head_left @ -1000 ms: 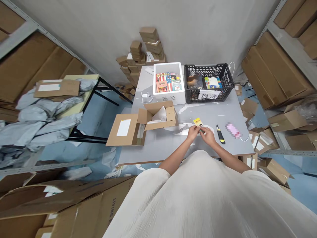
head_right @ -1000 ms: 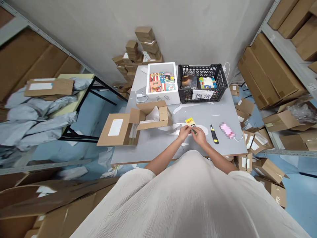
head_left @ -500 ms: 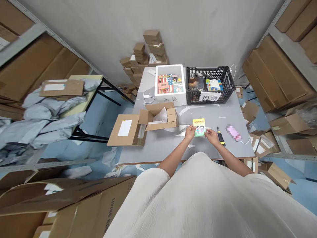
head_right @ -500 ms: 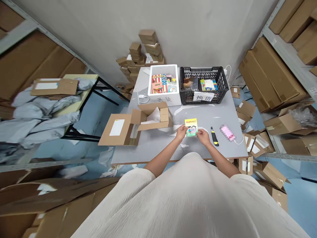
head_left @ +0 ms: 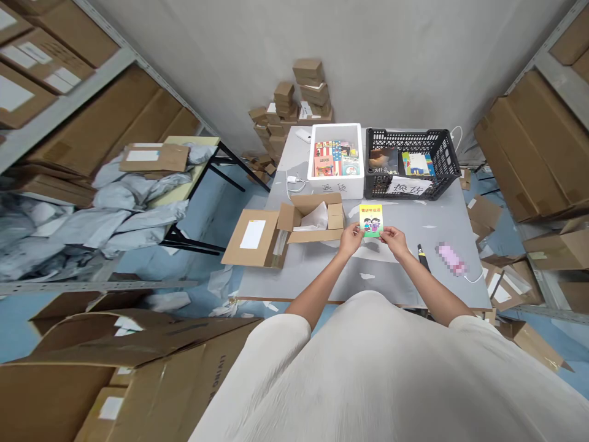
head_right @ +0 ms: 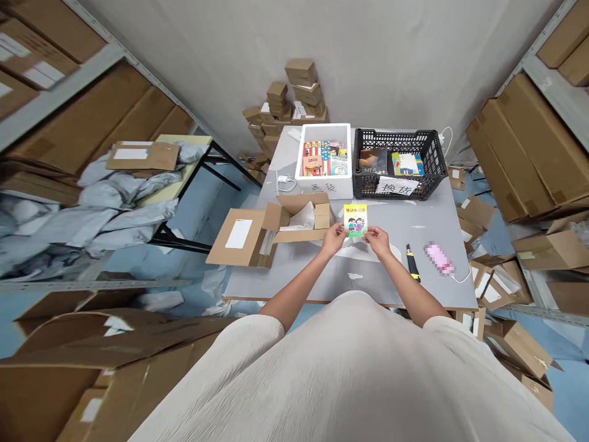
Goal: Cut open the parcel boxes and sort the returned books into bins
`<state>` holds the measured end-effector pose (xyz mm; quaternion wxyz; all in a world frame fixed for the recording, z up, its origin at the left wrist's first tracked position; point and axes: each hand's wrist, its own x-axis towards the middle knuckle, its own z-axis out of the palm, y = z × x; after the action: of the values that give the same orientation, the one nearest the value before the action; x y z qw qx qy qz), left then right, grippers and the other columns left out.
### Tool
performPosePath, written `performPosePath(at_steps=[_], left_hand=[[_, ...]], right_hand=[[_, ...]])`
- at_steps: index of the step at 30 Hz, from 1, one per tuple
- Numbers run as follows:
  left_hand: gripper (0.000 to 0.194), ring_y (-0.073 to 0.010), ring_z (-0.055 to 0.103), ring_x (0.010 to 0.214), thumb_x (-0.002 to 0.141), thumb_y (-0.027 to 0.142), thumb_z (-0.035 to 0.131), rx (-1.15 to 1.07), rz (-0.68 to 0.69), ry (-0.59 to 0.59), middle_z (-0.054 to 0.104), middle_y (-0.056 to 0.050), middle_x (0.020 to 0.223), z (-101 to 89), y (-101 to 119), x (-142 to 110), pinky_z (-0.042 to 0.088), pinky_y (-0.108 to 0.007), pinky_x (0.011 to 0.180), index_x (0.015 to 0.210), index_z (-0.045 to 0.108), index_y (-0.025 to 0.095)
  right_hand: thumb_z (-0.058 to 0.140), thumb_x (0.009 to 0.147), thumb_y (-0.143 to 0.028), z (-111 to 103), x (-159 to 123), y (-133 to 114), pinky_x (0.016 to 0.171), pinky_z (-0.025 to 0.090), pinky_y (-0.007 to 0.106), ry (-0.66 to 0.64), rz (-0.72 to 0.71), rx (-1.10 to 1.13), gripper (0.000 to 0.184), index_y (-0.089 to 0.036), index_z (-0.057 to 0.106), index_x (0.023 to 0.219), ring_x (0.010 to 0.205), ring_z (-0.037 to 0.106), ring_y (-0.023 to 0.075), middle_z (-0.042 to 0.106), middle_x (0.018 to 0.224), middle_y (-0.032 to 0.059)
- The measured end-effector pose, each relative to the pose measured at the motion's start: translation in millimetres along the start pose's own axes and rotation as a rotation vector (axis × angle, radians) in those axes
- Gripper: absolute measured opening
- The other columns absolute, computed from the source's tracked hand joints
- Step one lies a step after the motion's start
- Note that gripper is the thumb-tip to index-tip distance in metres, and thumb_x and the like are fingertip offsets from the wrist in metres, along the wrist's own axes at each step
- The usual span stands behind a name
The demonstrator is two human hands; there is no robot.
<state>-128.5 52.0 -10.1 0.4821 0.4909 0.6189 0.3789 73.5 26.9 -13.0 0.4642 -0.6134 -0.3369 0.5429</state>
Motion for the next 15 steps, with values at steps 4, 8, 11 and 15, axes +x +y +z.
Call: performPosePath(at_steps=[4,8,11,15], left_hand=[[0.042,-0.0163,0.061,0.070,0.078,0.023,0.087,-0.051,0.023,-0.004,0.073,-0.001,0.088,-26.5,1.3,17.2,0.056,-0.030,0.079,0.120,0.082,0.022],[0.036,-0.0175,0.065,0.074,0.078,0.023,0.088,-0.047,-0.007,0.034,0.075,-0.003,0.093,-52.5,-1.9,36.5,0.059,-0.033,0.084,0.113,0.083,0.021],[0.025,-0.0205,0.070,0.082,0.080,0.022,0.088,-0.072,-0.020,0.085,0.077,-0.005,0.094,-73.3,-2.2,55.3,0.059,-0.034,0.089,0.105,0.083,0.020],[0.020,-0.0242,0.074,0.092,0.082,0.021,0.087,-0.139,-0.003,0.139,0.080,-0.006,0.096,-100.9,9.5,92.9,0.059,-0.036,0.095,0.102,0.083,0.020]], right_hand=[[0.094,0.064,-0.063,28.6,13.6,-2.1,0.074,0.063,0.039,-0.019,-0.020,-0.045,0.057,-0.022,0.074,0.098,0.077,0.073,0.0229,0.076,0.079,0.0033],[0.093,0.064,-0.061,58.7,30.4,-6.5,0.074,0.061,0.038,-0.014,-0.049,-0.074,0.062,-0.021,0.074,0.107,0.076,0.072,0.0226,0.076,0.079,0.0027],[0.091,0.066,-0.057,86.6,51.0,-15.3,0.075,0.061,0.038,-0.013,-0.083,-0.080,0.058,-0.021,0.075,0.107,0.077,0.071,0.0223,0.076,0.080,0.0029],[0.090,0.067,-0.051,129.3,91.4,-38.7,0.078,0.063,0.040,-0.023,-0.105,-0.069,0.049,-0.020,0.075,0.101,0.076,0.072,0.0226,0.078,0.081,0.0045]])
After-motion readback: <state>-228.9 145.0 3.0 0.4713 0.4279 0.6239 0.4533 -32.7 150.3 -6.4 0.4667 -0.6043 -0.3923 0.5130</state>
